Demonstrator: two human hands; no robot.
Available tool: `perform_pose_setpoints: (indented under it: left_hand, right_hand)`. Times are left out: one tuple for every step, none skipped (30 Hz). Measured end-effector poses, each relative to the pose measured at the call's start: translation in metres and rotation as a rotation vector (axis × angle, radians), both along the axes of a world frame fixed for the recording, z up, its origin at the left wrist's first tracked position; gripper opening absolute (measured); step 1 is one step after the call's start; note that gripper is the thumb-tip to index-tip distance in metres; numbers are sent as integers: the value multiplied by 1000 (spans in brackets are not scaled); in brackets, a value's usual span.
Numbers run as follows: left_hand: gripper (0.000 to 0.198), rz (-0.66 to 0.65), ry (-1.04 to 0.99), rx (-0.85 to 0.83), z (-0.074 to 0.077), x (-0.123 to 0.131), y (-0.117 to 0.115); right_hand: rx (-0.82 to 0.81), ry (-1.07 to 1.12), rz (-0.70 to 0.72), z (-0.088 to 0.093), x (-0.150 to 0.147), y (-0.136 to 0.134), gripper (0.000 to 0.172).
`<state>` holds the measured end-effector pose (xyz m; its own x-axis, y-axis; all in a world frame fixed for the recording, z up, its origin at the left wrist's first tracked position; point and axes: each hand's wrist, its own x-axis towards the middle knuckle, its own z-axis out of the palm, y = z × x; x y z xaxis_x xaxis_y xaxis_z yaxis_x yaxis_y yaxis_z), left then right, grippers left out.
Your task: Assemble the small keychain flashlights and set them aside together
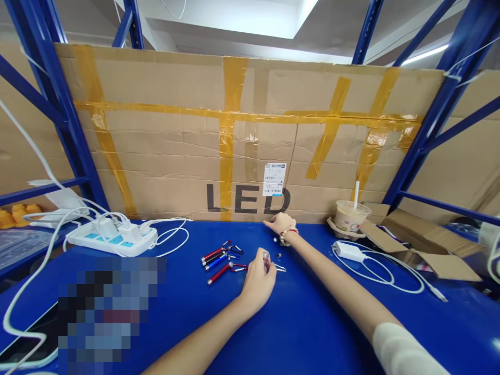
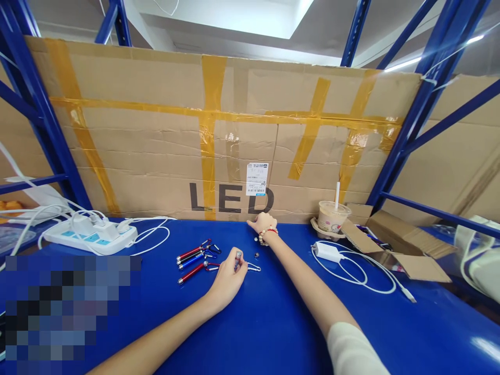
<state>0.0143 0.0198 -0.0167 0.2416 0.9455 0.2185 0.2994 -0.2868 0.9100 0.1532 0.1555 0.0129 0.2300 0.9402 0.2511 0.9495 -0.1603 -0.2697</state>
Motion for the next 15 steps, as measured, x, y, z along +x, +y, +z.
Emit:
perform_pose_setpoints:
  left_hand:
    - [13, -1, -4, -8, 1, 0, 0]
    - [14, -2, -7, -17, 1, -1, -1]
    - [14, -2, -9, -25, 2, -1, -1]
    - [14, -1, -9, -30, 2, -1, -1]
    - [14, -1, -7, -33, 2, -1, -1]
    - [14, -2, -5, -31, 2, -1, -1]
    - [14, -5, -4, -26, 2, -2, -1]
    - [14, -4, -3, -17, 2, -2, -1]
    - [14, -5, -2, -11, 2, -2, 0]
    - [14, -5, -3, -5, 1, -2, 0]
    - [13, -4, -6, 0, 1, -3, 1]
    - [13, -3, -10, 1, 0, -3, 1]
    - [12, -2, -16, 3, 0, -3, 2]
    - [11, -4, -25, 8, 0, -3, 2]
    - [11, -10, -33, 16, -1, -3, 3]
  right_hand:
    - [-4, 6, -19, -1, -7, 5, 35]
    - [-4, 18, -35, -2, -12, 9, 32]
    - [-3, 32, -47, -2, -17, 12, 29]
    - [-2, 48, -56, -3, -19, 14, 26]
    - [0, 65, -61, -3, -21, 15, 23]
    - [1, 83, -61, -3, -21, 15, 22]
    - [1, 100, -58, -3, -20, 14, 21]
    - [2, 118, -52, -2, -17, 13, 20]
    - [5, 136, -43, -1, -15, 10, 20]
    - [11, 155, -31, 0, -11, 7, 21]
    - [20, 176, -14, 2, -7, 2, 20]
    - [30, 198, 8, 4, -4, -4, 19]
    - [41, 222, 36, 6, 0, -11, 18]
    - [48, 251, 74, 7, 3, -20, 17]
    - [51, 283, 118, 9, 6, -30, 16]
